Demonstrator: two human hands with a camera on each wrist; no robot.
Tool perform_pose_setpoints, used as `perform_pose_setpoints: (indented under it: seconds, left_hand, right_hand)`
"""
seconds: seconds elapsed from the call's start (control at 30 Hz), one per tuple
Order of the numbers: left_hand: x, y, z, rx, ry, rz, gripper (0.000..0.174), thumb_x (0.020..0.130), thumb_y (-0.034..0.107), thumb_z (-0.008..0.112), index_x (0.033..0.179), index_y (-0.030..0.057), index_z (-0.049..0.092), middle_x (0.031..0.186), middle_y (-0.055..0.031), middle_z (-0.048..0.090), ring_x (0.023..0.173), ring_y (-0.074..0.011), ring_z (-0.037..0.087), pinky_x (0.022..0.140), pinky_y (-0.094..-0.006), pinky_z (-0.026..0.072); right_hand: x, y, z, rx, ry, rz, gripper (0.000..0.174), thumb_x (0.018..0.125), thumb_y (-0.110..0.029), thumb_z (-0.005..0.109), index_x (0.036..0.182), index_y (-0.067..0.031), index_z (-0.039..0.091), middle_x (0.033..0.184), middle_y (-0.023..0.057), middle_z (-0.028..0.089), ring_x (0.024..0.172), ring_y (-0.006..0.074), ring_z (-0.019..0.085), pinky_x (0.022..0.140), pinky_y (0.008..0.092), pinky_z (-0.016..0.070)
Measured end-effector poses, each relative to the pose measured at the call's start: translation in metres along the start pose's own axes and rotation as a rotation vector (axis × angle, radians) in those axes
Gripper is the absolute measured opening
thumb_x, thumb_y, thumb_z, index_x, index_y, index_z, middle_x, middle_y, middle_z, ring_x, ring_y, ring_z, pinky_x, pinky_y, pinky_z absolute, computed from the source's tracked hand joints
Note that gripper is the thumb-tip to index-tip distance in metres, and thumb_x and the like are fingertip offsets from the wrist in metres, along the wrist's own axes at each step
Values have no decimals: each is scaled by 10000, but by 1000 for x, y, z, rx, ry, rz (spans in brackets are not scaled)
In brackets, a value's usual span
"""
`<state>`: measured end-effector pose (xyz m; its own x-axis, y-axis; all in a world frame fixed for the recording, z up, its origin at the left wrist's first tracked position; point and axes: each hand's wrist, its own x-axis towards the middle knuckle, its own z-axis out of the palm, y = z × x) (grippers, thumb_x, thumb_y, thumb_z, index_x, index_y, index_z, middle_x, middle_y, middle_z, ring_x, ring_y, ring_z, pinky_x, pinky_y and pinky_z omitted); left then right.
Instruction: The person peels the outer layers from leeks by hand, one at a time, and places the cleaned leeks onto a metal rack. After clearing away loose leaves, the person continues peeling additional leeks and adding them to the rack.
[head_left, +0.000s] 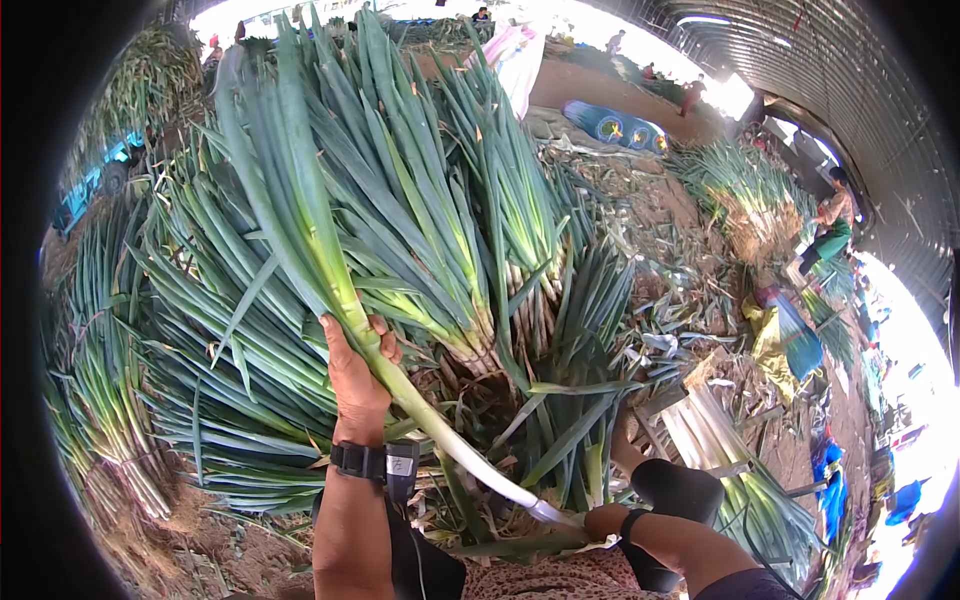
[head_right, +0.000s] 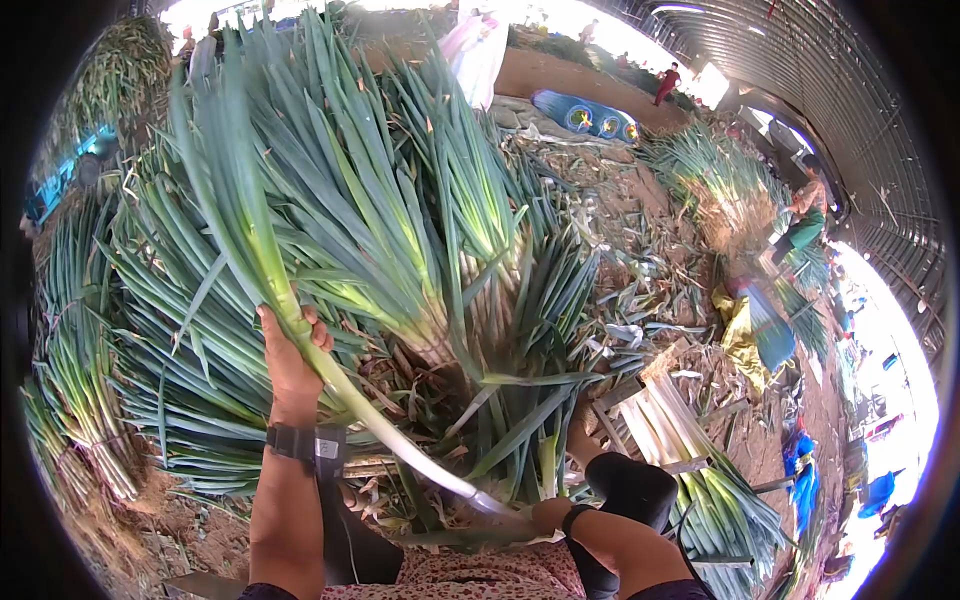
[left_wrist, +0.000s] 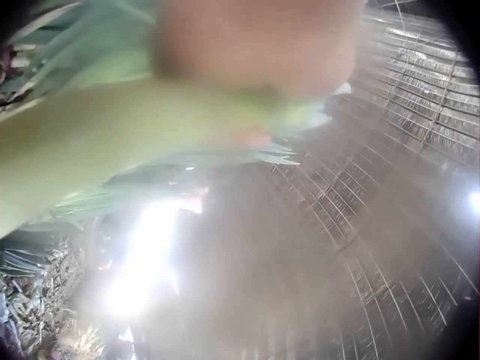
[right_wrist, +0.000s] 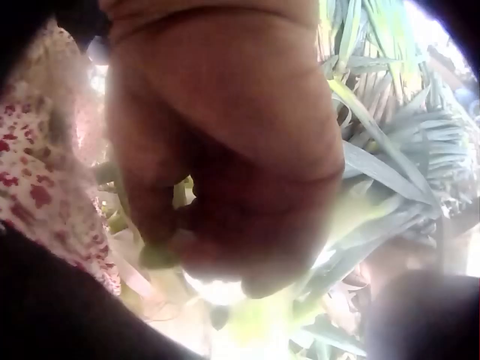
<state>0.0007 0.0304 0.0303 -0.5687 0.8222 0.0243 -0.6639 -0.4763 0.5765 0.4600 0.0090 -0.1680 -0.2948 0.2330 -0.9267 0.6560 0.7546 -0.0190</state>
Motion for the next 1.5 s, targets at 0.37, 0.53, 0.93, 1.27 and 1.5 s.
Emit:
perform_pose_setpoints:
  seconds: [0.37,0.53,0.93,1.27,1.5]
  left_hand:
    - [-2,-28,12,-183,-61,-144,529,939,508,331,1219,87,485,859,-71,525,741,-215,489,679,-339,411]
    - [-3,-43,6,-138,-234,-216,518,905,460,525,1248,79,451,962,-31,508,872,-192,502,788,-365,443]
    - [-11,-57,3,24,-150,-171,270,882,200,631,1109,96,531,975,-32,566,889,-176,557,738,-342,483]
    - [-5,-63,0,145,-77,-130,450,833,123,675,1220,61,455,1032,-38,545,934,-187,550,779,-337,481]
    - [-7,-58,14,97,-23,-51,356,873,43,582,1184,111,422,993,-72,572,804,-228,613,689,-345,530]
  right_hand:
    - [-73,-104,-242,1001,1120,-491,363,788,-234,701,1084,-66,574,1044,110,610,948,261,614,757,387,492]
    - [-73,-128,-294,799,1490,-581,319,729,-77,753,949,-30,526,931,64,540,813,159,584,739,291,492]
    - [-81,-128,-287,667,1506,-462,220,737,-98,718,906,-29,597,864,99,604,784,270,621,704,335,503]
    - [-77,-121,-278,605,1476,-590,157,797,-92,634,930,-17,594,901,136,592,864,331,584,758,377,486]
    - [-54,-121,-242,1551,1007,-1011,103,947,-70,501,1044,-41,519,978,10,540,945,101,488,871,244,401]
